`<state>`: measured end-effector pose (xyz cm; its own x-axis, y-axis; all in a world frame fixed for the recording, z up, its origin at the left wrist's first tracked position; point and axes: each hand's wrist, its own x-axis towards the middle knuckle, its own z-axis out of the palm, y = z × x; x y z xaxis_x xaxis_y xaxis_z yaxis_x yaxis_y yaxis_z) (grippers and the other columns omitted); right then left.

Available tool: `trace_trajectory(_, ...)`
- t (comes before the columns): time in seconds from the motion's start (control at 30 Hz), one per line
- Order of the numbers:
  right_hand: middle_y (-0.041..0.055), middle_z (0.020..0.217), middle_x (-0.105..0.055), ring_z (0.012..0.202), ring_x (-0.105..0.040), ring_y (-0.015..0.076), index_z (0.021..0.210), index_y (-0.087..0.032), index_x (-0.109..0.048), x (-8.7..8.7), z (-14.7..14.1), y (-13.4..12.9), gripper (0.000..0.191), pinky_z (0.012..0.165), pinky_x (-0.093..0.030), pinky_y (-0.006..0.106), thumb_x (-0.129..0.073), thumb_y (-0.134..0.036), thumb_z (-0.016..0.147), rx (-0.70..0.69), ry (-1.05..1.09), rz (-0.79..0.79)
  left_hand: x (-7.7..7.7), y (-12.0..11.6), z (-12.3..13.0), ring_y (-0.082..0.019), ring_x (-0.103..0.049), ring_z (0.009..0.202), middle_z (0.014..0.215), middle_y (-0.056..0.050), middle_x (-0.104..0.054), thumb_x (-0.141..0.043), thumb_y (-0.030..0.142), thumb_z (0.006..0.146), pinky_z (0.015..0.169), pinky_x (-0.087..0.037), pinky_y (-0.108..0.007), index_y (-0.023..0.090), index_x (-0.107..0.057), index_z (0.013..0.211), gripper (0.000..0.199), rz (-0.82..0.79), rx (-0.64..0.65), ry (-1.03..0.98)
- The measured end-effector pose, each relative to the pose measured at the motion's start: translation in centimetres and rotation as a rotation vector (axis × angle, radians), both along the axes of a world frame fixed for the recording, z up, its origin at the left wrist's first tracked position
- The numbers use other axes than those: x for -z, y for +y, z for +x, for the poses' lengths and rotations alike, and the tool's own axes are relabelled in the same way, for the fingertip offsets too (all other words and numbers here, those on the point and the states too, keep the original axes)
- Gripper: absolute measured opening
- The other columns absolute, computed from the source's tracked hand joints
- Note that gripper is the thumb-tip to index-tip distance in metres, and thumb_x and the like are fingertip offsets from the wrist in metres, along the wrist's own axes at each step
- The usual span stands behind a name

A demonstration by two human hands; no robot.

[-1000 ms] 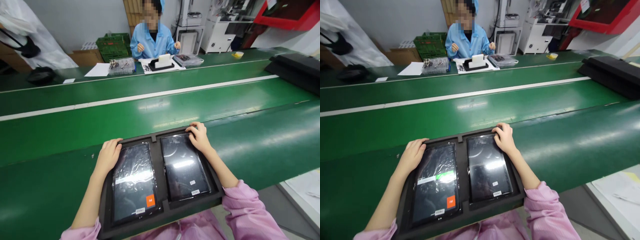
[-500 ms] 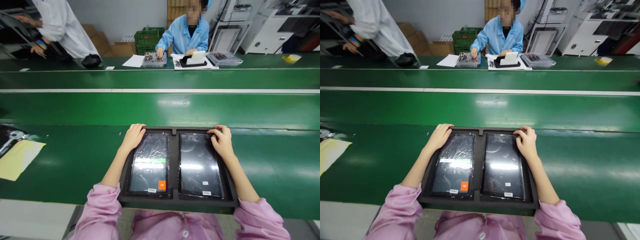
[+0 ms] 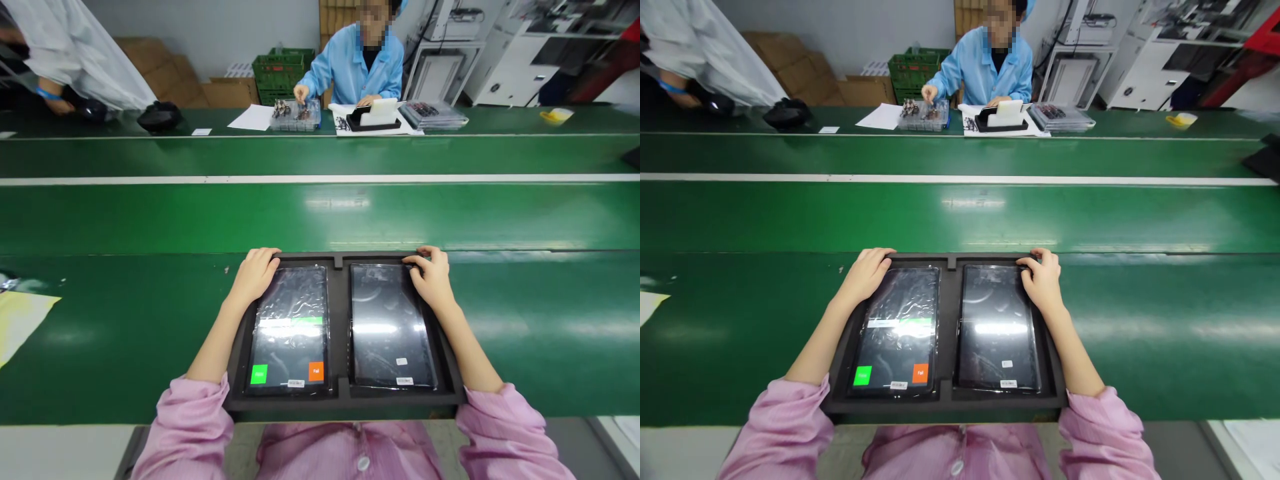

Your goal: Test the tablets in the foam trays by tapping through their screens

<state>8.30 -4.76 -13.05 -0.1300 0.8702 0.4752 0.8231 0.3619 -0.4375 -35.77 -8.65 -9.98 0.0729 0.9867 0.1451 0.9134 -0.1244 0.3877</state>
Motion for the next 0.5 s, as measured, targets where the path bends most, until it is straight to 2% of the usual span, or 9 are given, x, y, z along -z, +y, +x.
trace_trajectory(0.2,0.0124,0.116,-0.054,0.108,-0.049,0.0313,0.092,-0.022,-0.076,-0.3,-0.2,-0.1,0.028,0.098,-0.042,0.055,-0.049,-0.018,0.084,0.006,0.021,0.006,-0.2,-0.2,0.1,-0.032,-0.056,0.119,0.122,-0.014,-0.069,-0.033,0.046,0.099,0.11,-0.044,-0.053,0.018,-0.066,0.117,0.047,0.011,-0.006,-0.064)
trace_trajectory(0.3,0.0123,0.116,-0.054,0.108,-0.049,0.0314,0.09,-0.022,-0.076,-0.3,-0.2,0.0,0.027,0.099,-0.042,0.056,-0.05,-0.017,0.083,0.0,0.027,-0.013,0.1,0.1,0.0,-0.031,-0.055,0.125,0.128,-0.014,-0.066,-0.038,0.048,0.097,0.114,-0.042,-0.052,0.018,-0.062,0.122,0.046,0.045,-0.028,-0.14)
trace_trajectory(0.43,0.0122,0.118,-0.053,0.11,-0.048,0.0314,0.092,-0.023,-0.076,-0.2,0.0,0.1,0.028,0.101,-0.042,0.057,-0.051,-0.015,0.079,0.003,0.042,-0.001,0.8,0.8,-1.1,-0.027,-0.051,0.134,0.143,-0.018,-0.053,-0.029,0.045,0.1,0.119,-0.04,-0.047,0.016,-0.045,0.138,0.051,0.151,-0.222,-0.321)
trace_trajectory(0.5,0.012,0.118,-0.053,0.11,-0.048,0.0318,0.089,-0.023,-0.075,-0.1,0.1,0.1,0.027,0.102,-0.041,0.058,-0.051,-0.015,0.078,-0.004,0.042,-0.001,1.1,0.1,-2.1,-0.026,-0.054,0.133,0.145,-0.02,-0.05,-0.028,0.045,0.101,0.116,-0.043,-0.048,0.018,-0.035,0.145,0.052,0.153,-0.319,-0.384)
